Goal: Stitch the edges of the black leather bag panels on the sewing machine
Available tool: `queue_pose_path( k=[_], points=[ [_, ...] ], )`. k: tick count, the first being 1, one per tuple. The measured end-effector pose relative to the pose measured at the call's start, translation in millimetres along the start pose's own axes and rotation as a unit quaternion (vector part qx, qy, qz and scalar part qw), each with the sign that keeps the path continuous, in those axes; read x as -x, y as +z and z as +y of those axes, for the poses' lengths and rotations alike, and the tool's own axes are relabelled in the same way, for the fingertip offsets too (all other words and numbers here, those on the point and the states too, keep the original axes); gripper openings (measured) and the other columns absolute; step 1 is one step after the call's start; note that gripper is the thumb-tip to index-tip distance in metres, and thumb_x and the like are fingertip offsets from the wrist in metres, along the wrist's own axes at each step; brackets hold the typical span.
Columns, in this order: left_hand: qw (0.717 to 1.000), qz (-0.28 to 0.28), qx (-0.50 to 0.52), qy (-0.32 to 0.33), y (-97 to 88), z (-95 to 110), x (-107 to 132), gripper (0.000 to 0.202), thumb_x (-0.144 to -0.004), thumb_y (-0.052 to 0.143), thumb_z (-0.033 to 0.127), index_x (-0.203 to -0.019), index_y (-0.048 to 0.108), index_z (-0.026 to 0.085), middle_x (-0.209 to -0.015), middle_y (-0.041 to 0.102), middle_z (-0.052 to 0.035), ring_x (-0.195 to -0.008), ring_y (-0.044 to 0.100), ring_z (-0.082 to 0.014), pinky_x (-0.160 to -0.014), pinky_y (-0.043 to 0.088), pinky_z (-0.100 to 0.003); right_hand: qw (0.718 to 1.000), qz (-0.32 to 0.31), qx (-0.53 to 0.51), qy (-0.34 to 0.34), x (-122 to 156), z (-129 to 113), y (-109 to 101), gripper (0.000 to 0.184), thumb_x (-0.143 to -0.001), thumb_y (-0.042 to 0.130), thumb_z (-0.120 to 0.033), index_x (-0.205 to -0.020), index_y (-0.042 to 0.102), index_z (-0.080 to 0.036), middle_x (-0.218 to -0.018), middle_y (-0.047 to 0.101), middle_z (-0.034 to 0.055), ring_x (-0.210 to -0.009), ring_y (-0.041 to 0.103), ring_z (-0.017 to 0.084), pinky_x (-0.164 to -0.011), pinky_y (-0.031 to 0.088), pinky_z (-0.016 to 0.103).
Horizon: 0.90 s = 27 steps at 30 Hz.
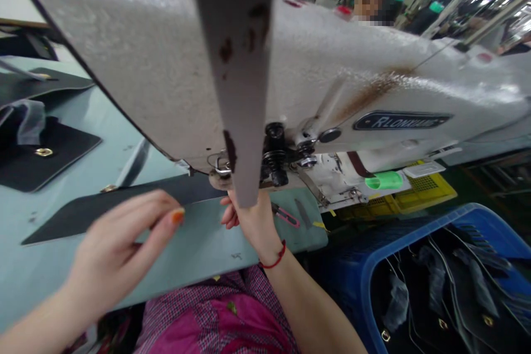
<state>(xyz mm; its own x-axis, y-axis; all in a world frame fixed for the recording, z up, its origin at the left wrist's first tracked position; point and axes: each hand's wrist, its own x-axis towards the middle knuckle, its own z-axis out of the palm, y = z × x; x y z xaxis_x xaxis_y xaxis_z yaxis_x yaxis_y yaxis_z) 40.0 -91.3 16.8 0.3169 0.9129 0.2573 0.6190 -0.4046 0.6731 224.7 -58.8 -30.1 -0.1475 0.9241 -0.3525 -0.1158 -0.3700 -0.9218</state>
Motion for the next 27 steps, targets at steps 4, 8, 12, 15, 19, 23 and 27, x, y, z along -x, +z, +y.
queue_pose_path(
  k=[4,8,12,15,19,23,27],
  points=[
    [0.925,-0.003,0.325,-0.199,57.0,-3,17,0.027,-0.089,0.058,0.044,-0.077,0.06,0.02,-0.062,0.047,0.0012,-0.053,0.042,-0.0114,-0.047,0.034,-0.023,0.999,0.015,0.026,-0.022,-1,1,0,0.048,-0.087,0.055,-0.06,-0.069,0.063,-0.016,-0.047,0.06,-0.001,-0.038,0.054,0.009,-0.041,0.043,0.018],
    [0.791,0.062,0.522,-0.315,90.7,-15,-5,0.042,-0.077,0.069,0.056,-0.074,0.061,0.015,-0.059,0.04,0.0031,-0.052,0.035,-0.0097,-0.048,0.031,-0.023,0.997,0.016,0.059,-0.045,-2,3,-1,0.049,-0.09,0.052,-0.059,-0.068,0.062,-0.017,-0.045,0.056,-0.002,-0.036,0.051,0.009,-0.038,0.041,0.018],
    [0.765,0.125,0.51,-0.372,88.5,-17,-30,0.039,-0.064,0.082,0.044,-0.065,0.058,0.014,-0.062,0.05,0.0008,-0.056,0.042,-0.0101,-0.052,0.035,-0.023,0.995,0.027,0.062,-0.075,1,6,-4,0.048,-0.092,0.051,-0.058,-0.071,0.063,-0.016,-0.048,0.058,-0.001,-0.038,0.053,0.01,-0.04,0.041,0.018],
    [0.765,0.14,0.517,-0.357,84.9,-12,-35,0.04,-0.065,0.081,0.04,-0.061,0.05,0.016,-0.056,0.04,0.0056,-0.05,0.033,-0.0072,-0.047,0.028,-0.021,0.993,0.046,0.043,-0.101,8,10,-7,0.045,-0.092,0.052,-0.057,-0.079,0.065,-0.016,-0.056,0.064,0.001,-0.044,0.057,0.01,-0.045,0.044,0.019],
    [0.751,0.13,0.555,-0.333,86.6,-9,-36,0.043,-0.067,0.08,0.038,-0.06,0.044,0.017,-0.053,0.032,0.0079,-0.048,0.026,-0.0058,-0.045,0.024,-0.019,0.992,0.063,0.005,-0.11,15,15,-7,0.041,-0.093,0.054,-0.055,-0.086,0.067,-0.016,-0.061,0.068,0.0016,-0.045,0.059,0.01,-0.047,0.046,0.019],
    [0.724,0.129,0.581,-0.349,90.6,-13,-35,0.045,-0.066,0.082,0.038,-0.06,0.043,0.017,-0.053,0.033,0.0079,-0.047,0.027,-0.0055,-0.044,0.025,-0.019,0.992,0.052,-0.019,-0.112,14,14,-1,0.04,-0.092,0.058,-0.052,-0.076,0.066,-0.016,-0.06,0.068,0.0011,-0.044,0.059,0.009,-0.046,0.046,0.017],
    [0.694,0.105,0.612,-0.365,92.2,-16,-36,0.048,-0.066,0.083,0.042,-0.056,0.043,0.017,-0.049,0.032,0.0076,-0.045,0.027,-0.0056,-0.043,0.025,-0.019,0.989,0.064,-0.02,-0.131,10,13,5,0.039,-0.09,0.06,-0.051,-0.072,0.067,-0.017,-0.058,0.067,-0.0005,-0.041,0.057,0.008,-0.044,0.046,0.017]
  ],
)
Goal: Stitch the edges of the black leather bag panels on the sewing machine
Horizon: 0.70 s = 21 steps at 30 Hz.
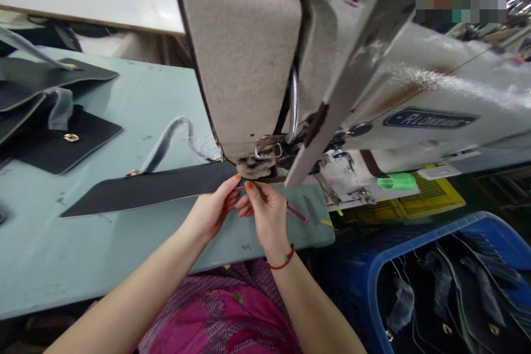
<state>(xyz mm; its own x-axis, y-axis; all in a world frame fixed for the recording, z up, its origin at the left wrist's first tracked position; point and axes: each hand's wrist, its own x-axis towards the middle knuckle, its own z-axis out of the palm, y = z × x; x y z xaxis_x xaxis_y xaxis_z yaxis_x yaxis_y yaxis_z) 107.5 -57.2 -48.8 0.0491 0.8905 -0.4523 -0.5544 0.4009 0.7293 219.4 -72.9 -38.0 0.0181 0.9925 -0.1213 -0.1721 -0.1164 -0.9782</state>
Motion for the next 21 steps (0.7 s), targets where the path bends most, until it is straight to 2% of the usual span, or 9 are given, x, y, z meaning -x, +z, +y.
queue_pose_path(
  k=[3,4,6,9,13,15,17,21],
  points=[
    [0.995,-0.073,0.029,-0.055,2.5,1,1,0.057,-0.07,0.078,0.049,-0.048,0.035,0.019,-0.044,0.026,0.0075,-0.042,0.026,-0.0065,-0.044,0.031,-0.022,1.0,0.01,-0.019,0.003,-1,4,3,0.037,-0.089,0.062,-0.05,-0.072,0.068,-0.018,-0.057,0.067,-0.0013,-0.041,0.057,0.009,-0.045,0.047,0.018],
    [0.994,-0.081,0.033,-0.065,3.5,2,2,0.058,-0.07,0.077,0.051,-0.047,0.035,0.02,-0.044,0.027,0.0071,-0.042,0.028,-0.007,-0.045,0.034,-0.023,1.0,0.015,-0.026,0.006,-2,5,4,0.036,-0.088,0.063,-0.05,-0.072,0.068,-0.018,-0.057,0.067,-0.0014,-0.042,0.057,0.009,-0.045,0.047,0.019],
    [0.996,-0.053,0.025,-0.061,4.1,3,4,0.055,-0.066,0.08,0.05,-0.048,0.039,0.019,-0.045,0.031,0.0066,-0.043,0.032,-0.0073,-0.045,0.034,-0.023,0.999,0.023,-0.039,0.014,-3,7,6,0.035,-0.087,0.064,-0.049,-0.071,0.067,-0.018,-0.057,0.067,-0.0016,-0.042,0.057,0.009,-0.045,0.047,0.019],
    [1.0,0.007,-0.018,-0.013,-0.2,3,6,0.049,-0.059,0.085,0.051,-0.057,0.052,0.015,-0.051,0.041,0.0049,-0.048,0.038,-0.0079,-0.045,0.034,-0.021,0.998,0.032,-0.053,0.022,-5,6,8,0.033,-0.086,0.065,-0.047,-0.071,0.066,-0.017,-0.056,0.066,-0.0018,-0.042,0.056,0.009,-0.044,0.047,0.018],
    [0.995,0.031,-0.088,0.042,-9.4,2,6,0.043,-0.061,0.086,0.048,-0.065,0.063,0.011,-0.062,0.054,-0.0013,-0.06,0.048,-0.0118,-0.055,0.042,-0.024,0.998,0.043,-0.045,0.032,-6,2,9,0.029,-0.084,0.065,-0.043,-0.071,0.064,-0.017,-0.053,0.064,-0.0031,-0.041,0.055,0.008,-0.044,0.046,0.018],
    [0.99,0.046,-0.115,0.068,-10.6,2,6,0.04,-0.063,0.086,0.044,-0.064,0.062,0.011,-0.062,0.053,-0.0005,-0.059,0.045,-0.0106,-0.052,0.038,-0.024,0.998,0.051,-0.027,0.033,-5,1,8,0.029,-0.084,0.065,-0.042,-0.069,0.063,-0.017,-0.052,0.062,-0.0036,-0.041,0.055,0.008,-0.043,0.046,0.017],
    [0.986,0.053,-0.128,0.089,-8.6,2,6,0.042,-0.065,0.084,0.043,-0.058,0.055,0.013,-0.056,0.044,0.0029,-0.053,0.037,-0.0083,-0.048,0.031,-0.023,0.998,0.053,-0.011,0.032,-4,0,7,0.031,-0.084,0.065,-0.042,-0.067,0.062,-0.017,-0.052,0.062,-0.0034,-0.041,0.055,0.008,-0.043,0.045,0.016],
    [0.99,0.057,-0.106,0.076,-0.7,4,8,0.049,-0.065,0.083,0.043,-0.051,0.044,0.016,-0.05,0.031,0.0066,-0.049,0.026,-0.0062,-0.044,0.024,-0.021,0.999,0.028,-0.012,0.04,-3,-1,4,0.032,-0.085,0.064,-0.044,-0.069,0.063,-0.016,-0.054,0.063,-0.0028,-0.042,0.057,0.008,-0.043,0.044,0.016]
  ],
)
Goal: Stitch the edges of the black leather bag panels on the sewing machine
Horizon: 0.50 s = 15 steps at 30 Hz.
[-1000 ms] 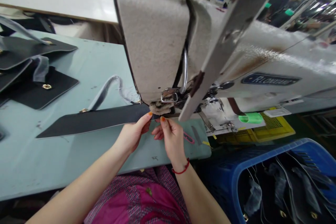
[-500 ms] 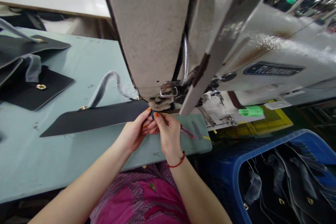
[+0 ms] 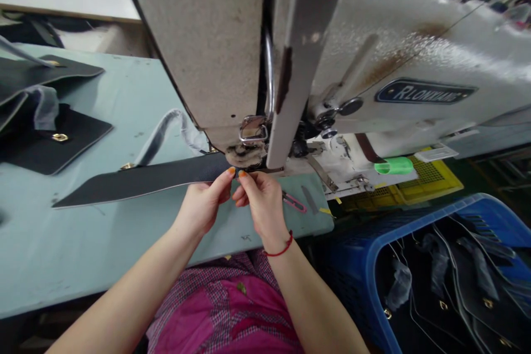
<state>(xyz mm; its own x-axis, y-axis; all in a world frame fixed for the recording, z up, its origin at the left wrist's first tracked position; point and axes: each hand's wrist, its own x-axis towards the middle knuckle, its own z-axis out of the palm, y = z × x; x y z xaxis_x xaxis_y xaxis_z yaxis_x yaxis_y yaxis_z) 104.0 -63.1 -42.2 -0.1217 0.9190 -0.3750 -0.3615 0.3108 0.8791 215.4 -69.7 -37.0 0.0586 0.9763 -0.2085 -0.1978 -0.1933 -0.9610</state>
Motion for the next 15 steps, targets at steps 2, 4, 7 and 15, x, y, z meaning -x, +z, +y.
queue_pose_path(
  k=[2,4,7,15],
  points=[
    [0.999,-0.008,0.024,-0.024,2.8,2.3,0.2,0.048,-0.064,0.083,0.041,-0.052,0.044,0.016,-0.05,0.03,0.0071,-0.048,0.025,-0.0056,-0.043,0.024,-0.02,1.0,-0.011,-0.018,0.013,-0.7,-0.6,-1.1,0.031,-0.085,0.065,-0.044,-0.072,0.064,-0.016,-0.054,0.064,-0.0031,-0.041,0.057,0.008,-0.043,0.044,0.016],
    [0.997,-0.019,0.053,-0.048,4.6,4.5,-0.1,0.045,-0.062,0.083,0.038,-0.053,0.045,0.016,-0.049,0.029,0.0081,-0.047,0.023,-0.0048,-0.042,0.022,-0.018,0.999,-0.018,-0.035,0.023,-1.6,-1.4,-1.5,0.03,-0.085,0.065,-0.045,-0.075,0.066,-0.016,-0.053,0.064,-0.0034,-0.041,0.056,0.007,-0.043,0.044,0.015],
    [0.991,-0.041,0.101,-0.081,6.1,6.9,-0.9,0.043,-0.063,0.083,0.034,-0.054,0.045,0.016,-0.048,0.025,0.0099,-0.044,0.017,-0.0038,-0.039,0.016,-0.018,0.999,-0.026,-0.038,0.025,-2.7,-2.3,-1.2,0.032,-0.085,0.065,-0.046,-0.076,0.066,-0.016,-0.053,0.063,-0.0033,-0.041,0.057,0.008,-0.042,0.044,0.016],
    [0.985,-0.063,0.112,-0.113,4.1,6.8,-4.4,0.043,-0.065,0.082,0.035,-0.053,0.044,0.017,-0.047,0.025,0.0097,-0.043,0.017,-0.0044,-0.038,0.018,-0.018,0.999,-0.021,-0.027,0.014,-2.2,-1.2,-0.9,0.031,-0.085,0.064,-0.046,-0.074,0.065,-0.017,-0.053,0.063,-0.0031,-0.042,0.057,0.008,-0.043,0.045,0.017]
  ],
)
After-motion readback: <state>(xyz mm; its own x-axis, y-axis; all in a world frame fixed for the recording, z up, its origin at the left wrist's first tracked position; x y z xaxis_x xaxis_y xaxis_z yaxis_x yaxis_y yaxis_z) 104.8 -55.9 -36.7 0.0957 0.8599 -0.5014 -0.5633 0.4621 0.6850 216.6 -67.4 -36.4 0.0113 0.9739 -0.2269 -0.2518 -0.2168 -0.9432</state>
